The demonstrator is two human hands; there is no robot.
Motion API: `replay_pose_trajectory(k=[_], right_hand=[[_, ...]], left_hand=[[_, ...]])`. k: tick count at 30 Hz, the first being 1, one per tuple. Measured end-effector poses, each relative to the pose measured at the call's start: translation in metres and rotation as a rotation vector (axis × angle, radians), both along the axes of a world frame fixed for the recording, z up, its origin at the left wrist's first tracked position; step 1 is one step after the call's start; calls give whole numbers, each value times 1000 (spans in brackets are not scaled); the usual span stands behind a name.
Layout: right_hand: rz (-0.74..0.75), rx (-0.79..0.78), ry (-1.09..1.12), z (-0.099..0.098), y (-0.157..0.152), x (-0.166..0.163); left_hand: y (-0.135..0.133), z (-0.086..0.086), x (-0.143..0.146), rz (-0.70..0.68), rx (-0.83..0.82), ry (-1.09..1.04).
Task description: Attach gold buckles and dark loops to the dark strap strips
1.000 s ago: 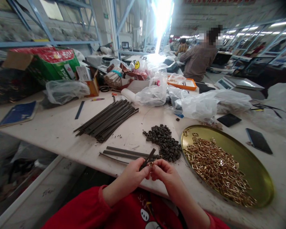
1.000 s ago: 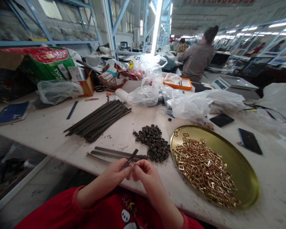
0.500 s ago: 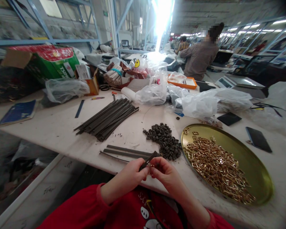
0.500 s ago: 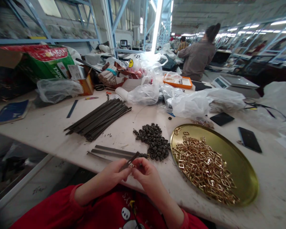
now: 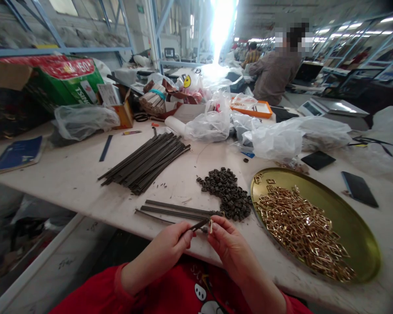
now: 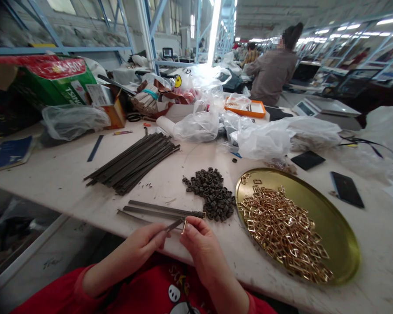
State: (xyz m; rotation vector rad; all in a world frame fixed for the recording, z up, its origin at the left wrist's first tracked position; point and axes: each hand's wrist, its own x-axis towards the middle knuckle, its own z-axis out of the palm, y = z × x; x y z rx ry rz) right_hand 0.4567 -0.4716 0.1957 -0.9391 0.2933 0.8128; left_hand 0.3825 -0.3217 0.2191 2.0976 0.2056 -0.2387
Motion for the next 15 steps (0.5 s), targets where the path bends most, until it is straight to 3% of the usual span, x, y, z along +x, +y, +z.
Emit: replay_pose_trajectory(k=[15], right_hand=[[10,28,109,-5,0,-9]], left_hand=[[5,-1,-2,-127,132,-41]])
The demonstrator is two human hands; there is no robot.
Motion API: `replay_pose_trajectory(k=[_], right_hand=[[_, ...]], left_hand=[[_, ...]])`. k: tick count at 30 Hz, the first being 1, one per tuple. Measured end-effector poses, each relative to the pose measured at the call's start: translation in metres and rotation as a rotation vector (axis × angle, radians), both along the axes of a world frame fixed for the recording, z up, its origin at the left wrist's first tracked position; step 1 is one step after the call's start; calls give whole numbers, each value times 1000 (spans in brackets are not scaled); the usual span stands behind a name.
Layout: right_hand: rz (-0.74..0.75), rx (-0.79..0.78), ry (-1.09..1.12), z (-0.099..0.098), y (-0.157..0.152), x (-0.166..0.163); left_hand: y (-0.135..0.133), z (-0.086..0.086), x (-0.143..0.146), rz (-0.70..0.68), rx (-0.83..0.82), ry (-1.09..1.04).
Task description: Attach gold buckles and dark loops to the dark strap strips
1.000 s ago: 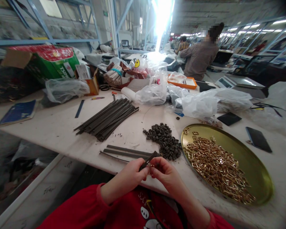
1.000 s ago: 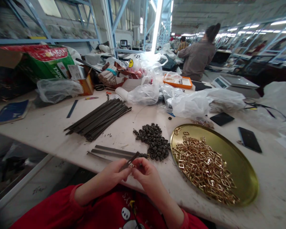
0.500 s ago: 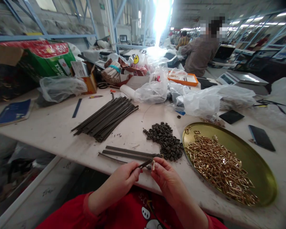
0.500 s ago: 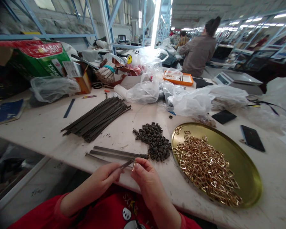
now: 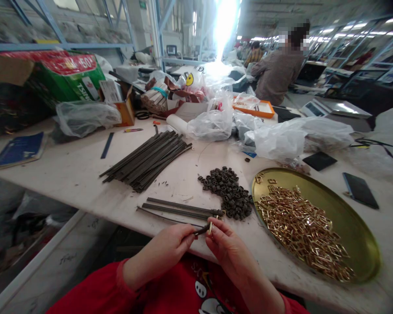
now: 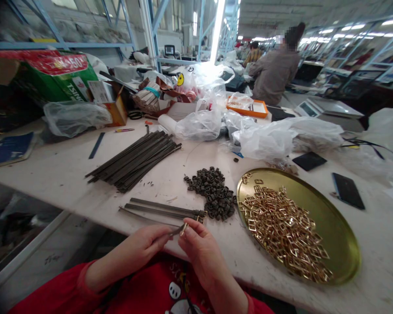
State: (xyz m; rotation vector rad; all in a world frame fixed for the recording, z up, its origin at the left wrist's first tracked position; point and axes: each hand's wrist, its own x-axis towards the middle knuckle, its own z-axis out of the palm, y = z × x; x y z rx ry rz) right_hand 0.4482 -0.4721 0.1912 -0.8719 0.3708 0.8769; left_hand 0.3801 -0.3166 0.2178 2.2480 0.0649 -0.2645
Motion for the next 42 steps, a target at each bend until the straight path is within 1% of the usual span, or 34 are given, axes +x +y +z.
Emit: replay_pose_trajectory(k=[3,6,8,10,12,14,20,24,28,31,33,37,42], right_hand=[[37,32,48,0,-1,-4],[71,69,42,-2,1,-10],[100,71,-29,-3,3,-14],[116,31,-156,-3,4,-17],[96,-27,-289,-4,5,-19],[62,-48,-353,-3,5,-20],[54,36,-294,-4,8,-26],[80,111,-260,-4,8,-28],[110,196,-221,-2,8,-26],[105,224,-219,-3,9,-24],[93,189,-230,-6,9,-24],[118,117,-251,-12,9,-24],[116,7,-321,-19,6,-23]], left_hand=[[5,2,-2,-40,9,-20],[4,5,-4,-36,-10,-23],[-1,6,-4,-27,-60,-6],[-9,5,-3,17,-126,19],[-15,4,-3,71,-198,37],[-18,2,-2,109,-277,54],[-19,0,-4,167,-477,94],[-17,8,-6,193,-612,151],[-16,16,-5,182,-690,239],[-17,9,-3,232,-740,258],[-18,0,-2,267,-746,205],[-19,-16,0,265,-732,144],[-20,-16,4,304,-724,202]])
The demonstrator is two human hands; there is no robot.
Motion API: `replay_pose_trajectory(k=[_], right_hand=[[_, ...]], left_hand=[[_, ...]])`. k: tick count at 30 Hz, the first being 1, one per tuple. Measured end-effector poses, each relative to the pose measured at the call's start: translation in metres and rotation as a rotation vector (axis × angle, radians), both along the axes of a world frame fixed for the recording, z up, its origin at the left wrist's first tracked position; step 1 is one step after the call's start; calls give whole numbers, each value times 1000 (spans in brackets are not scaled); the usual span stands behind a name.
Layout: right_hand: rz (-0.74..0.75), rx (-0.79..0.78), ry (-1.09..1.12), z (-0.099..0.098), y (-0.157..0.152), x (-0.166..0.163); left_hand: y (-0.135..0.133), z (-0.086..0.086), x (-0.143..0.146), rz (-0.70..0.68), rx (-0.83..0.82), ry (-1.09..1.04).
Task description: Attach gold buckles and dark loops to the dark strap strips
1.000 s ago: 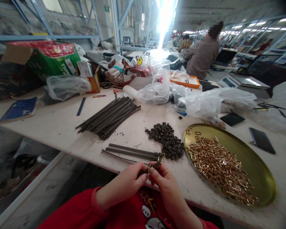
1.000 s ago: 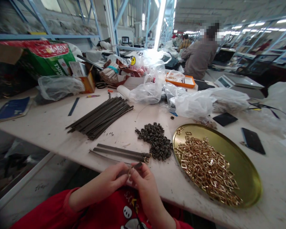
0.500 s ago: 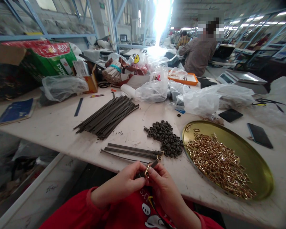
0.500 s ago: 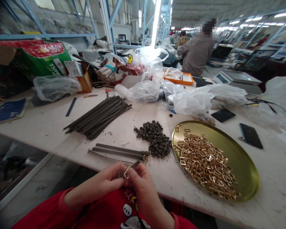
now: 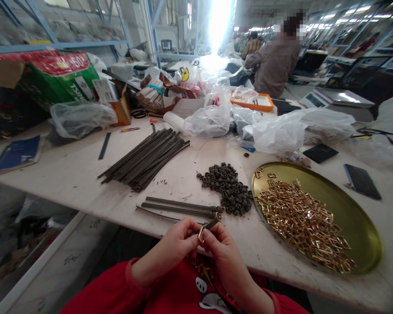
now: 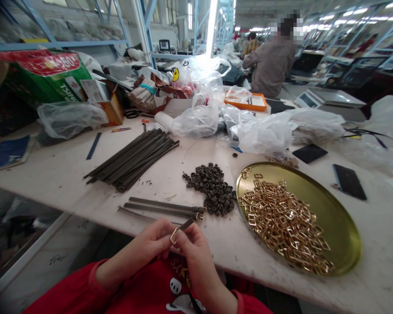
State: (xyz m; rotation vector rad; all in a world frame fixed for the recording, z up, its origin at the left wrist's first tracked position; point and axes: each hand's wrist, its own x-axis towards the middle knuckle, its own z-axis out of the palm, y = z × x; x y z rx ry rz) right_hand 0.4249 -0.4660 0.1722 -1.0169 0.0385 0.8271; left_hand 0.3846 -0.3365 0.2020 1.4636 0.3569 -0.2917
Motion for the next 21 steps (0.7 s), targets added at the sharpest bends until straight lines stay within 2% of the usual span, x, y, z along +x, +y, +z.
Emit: replay_pose_trajectory(k=[4,8,15,21], right_hand=[[-21,-52,-62,-3,-2,0],[-18,-17,-30,0,-4,-1],[-88,79,41,10,-4,0],[-27,113,85,8,-4,-7]], left_hand=[[-1,-2,0,-3,-30,39],[-2,-5,0,2,-63,69],[-4,2,-5,-36,25,1],[-8,6,-9,-21,111,-76]])
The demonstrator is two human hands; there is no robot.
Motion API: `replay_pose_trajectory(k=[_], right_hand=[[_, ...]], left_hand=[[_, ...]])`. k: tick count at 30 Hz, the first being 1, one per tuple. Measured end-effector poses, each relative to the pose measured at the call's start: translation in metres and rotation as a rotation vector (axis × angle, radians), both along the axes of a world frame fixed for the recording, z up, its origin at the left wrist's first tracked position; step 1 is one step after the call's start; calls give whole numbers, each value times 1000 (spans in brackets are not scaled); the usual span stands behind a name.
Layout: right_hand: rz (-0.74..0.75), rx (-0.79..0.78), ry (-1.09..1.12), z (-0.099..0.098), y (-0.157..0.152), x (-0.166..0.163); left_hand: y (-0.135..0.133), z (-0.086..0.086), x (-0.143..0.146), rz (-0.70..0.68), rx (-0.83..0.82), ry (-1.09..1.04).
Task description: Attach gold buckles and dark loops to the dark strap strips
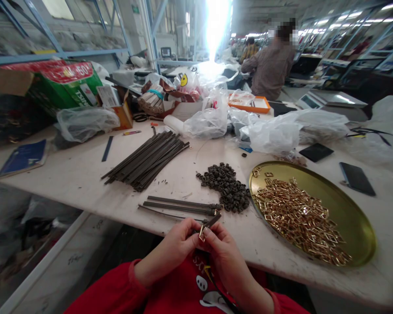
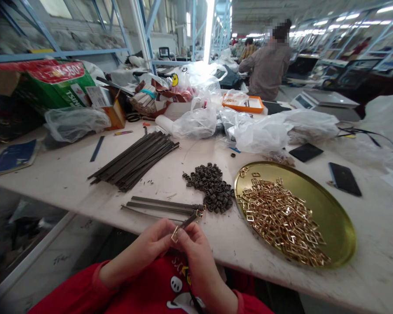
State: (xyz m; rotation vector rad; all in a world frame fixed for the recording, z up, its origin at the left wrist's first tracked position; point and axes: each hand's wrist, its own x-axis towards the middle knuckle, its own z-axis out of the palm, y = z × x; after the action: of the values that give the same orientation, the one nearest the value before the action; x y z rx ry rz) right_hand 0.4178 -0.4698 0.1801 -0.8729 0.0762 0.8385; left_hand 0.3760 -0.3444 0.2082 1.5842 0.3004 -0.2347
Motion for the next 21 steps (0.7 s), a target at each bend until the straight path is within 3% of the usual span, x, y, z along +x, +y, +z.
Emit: replay_pose_trajectory(k=[7,11,13,17,21], right_hand=[[-32,-158,-183,0,0,0],[-135,-476,-656,-4,-4,7],[-153,-561,-909,-5,-10,9],[3,-478,-1189,0,-19,13],[167,-438,-1055,11,-17,24]], left_hand=[[-1,-6,0,40,-148,41],[3,-8,0,63,-189,101],[5,-8,1,63,-207,126],[10,-7,1,49,-203,128],[13,-7,3,7,-137,120]])
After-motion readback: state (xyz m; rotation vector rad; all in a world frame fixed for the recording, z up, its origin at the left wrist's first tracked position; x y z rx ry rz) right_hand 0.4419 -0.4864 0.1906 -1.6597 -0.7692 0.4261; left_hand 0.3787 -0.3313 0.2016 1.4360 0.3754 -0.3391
